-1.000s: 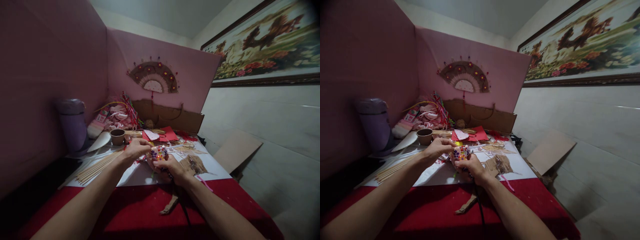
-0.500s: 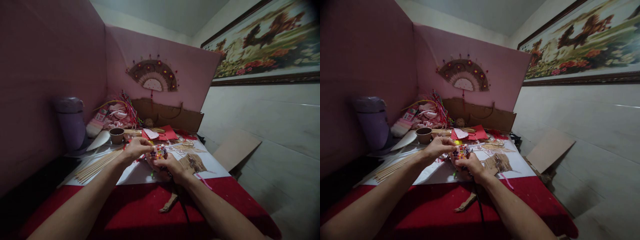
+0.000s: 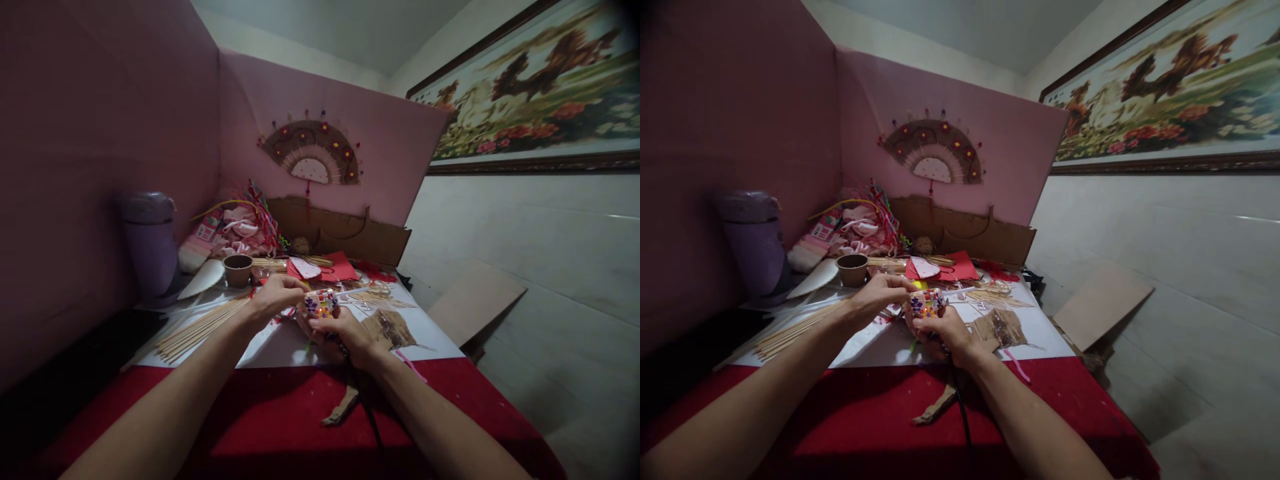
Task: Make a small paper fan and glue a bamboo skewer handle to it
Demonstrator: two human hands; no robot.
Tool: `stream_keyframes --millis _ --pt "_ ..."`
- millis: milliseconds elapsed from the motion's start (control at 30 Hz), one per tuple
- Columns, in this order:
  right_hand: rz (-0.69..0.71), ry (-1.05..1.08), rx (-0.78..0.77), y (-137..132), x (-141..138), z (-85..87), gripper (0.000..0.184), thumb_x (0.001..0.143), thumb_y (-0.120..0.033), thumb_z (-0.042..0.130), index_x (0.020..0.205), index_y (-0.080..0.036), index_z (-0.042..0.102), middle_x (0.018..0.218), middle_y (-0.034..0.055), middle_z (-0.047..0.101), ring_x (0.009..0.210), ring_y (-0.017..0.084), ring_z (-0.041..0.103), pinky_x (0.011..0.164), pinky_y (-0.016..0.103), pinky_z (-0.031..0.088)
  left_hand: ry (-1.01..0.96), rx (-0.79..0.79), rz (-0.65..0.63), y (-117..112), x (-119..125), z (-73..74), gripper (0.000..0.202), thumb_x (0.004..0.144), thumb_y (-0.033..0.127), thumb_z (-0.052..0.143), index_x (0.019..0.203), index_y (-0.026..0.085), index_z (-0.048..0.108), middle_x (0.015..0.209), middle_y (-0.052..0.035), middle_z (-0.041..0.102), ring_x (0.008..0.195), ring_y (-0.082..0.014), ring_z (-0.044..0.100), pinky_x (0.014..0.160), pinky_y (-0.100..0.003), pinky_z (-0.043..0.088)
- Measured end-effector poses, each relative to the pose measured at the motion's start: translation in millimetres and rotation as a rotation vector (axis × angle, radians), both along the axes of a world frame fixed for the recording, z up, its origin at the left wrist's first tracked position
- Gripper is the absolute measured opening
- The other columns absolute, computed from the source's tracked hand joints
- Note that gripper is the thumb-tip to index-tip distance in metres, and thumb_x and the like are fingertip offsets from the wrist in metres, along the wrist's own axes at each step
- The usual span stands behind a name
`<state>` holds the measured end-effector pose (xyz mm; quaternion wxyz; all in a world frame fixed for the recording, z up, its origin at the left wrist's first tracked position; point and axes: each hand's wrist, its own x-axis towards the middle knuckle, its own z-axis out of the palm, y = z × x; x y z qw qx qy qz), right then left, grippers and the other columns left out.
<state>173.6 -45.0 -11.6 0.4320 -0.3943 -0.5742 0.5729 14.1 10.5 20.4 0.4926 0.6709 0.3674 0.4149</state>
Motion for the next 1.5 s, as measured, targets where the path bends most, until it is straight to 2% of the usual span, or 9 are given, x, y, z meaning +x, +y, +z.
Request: stream_keyframes --millis 167,500,667,800,1233,1400,1500 --pt "-0.031 0.017 0.072 -0.2 -1.9 1.5 0.015 0.064 -0.023 0.063 0.061 -0.016 0.050 0.052 -0.0031 0.046 0.045 0.007 0.036 0.040 0.019 0.027 0.001 0.020 -0.041 -1.1 -2.0 1.2 0.022 0.058 0.031 0.068 0.069 0.012 0.070 0.059 -0.0014 0.061 0.054 -0.0110 0.047 0.052 -0.024 0.032" --pt "0.039 0.005 0.002 -1.9 -0.9 2.1 0.016 0.068 -0.028 0.061 0.069 -0.017 0.050 0.053 -0.0056 0.044 0.035 0.004 0.028 0.029 0.017 0.019 -0.016 0.016 0.063 -2.5 2.8 0.3 0.011 0.053 0.022 0.066 0.060 0.013 0.068 0.053 -0.0004 0.059 0.052 -0.0113 0.047 0.053 -0.025 0.033" --pt "0.054 0.024 -0.011 -1.0 0.6 1.9 0.015 0.069 -0.028 0.060 0.068 -0.017 0.050 0.052 -0.0053 0.045 0.033 0.004 0.028 0.028 0.017 0.018 -0.025 0.001 0.020 -2.1 1.5 0.7 0.012 0.058 0.019 0.062 0.065 0.012 0.070 0.057 -0.0010 0.061 0.056 -0.0113 0.049 0.055 -0.024 0.035" --pt "0.049 0.058 0.056 0.6 1.3 -0.1 0.011 0.070 -0.025 0.059 0.069 -0.015 0.053 0.053 -0.0038 0.046 0.038 0.005 0.032 0.031 0.017 0.020 -0.049 -0.009 -0.030 -4.4 0.2 3.9 0.018 0.058 0.024 0.067 0.071 0.011 0.071 0.059 -0.0009 0.062 0.055 -0.0099 0.047 0.055 -0.024 0.034" --pt "0.062 0.043 -0.007 1.1 2.1 -3.1 0.014 0.070 -0.027 0.060 0.075 -0.016 0.054 0.054 -0.0059 0.046 0.032 0.004 0.028 0.026 0.017 0.020 0.010 0.004 0.066 -0.3 4.0 0.1 0.013 0.054 0.016 0.062 0.064 0.010 0.068 0.052 0.0009 0.058 0.050 -0.0092 0.045 0.050 -0.023 0.031" --pt "0.040 0.030 -0.012 1.4 2.3 -3.2 0.014 0.069 -0.027 0.061 0.070 -0.016 0.052 0.053 -0.0053 0.047 0.033 0.004 0.030 0.027 0.017 0.021 0.036 0.009 0.054 -1.0 4.1 0.2 0.014 0.055 0.014 0.058 0.065 0.010 0.068 0.052 0.0003 0.059 0.050 -0.0096 0.045 0.050 -0.023 0.031" --pt "0.031 0.037 -0.001 1.0 2.8 -0.7 0.015 0.070 -0.028 0.061 0.068 -0.016 0.052 0.052 -0.0052 0.047 0.033 0.004 0.031 0.027 0.017 0.020 0.018 0.002 -0.005 1.2 -0.9 0.5 0.015 0.057 0.016 0.061 0.069 0.010 0.070 0.059 -0.0016 0.062 0.055 -0.0106 0.049 0.053 -0.024 0.034"
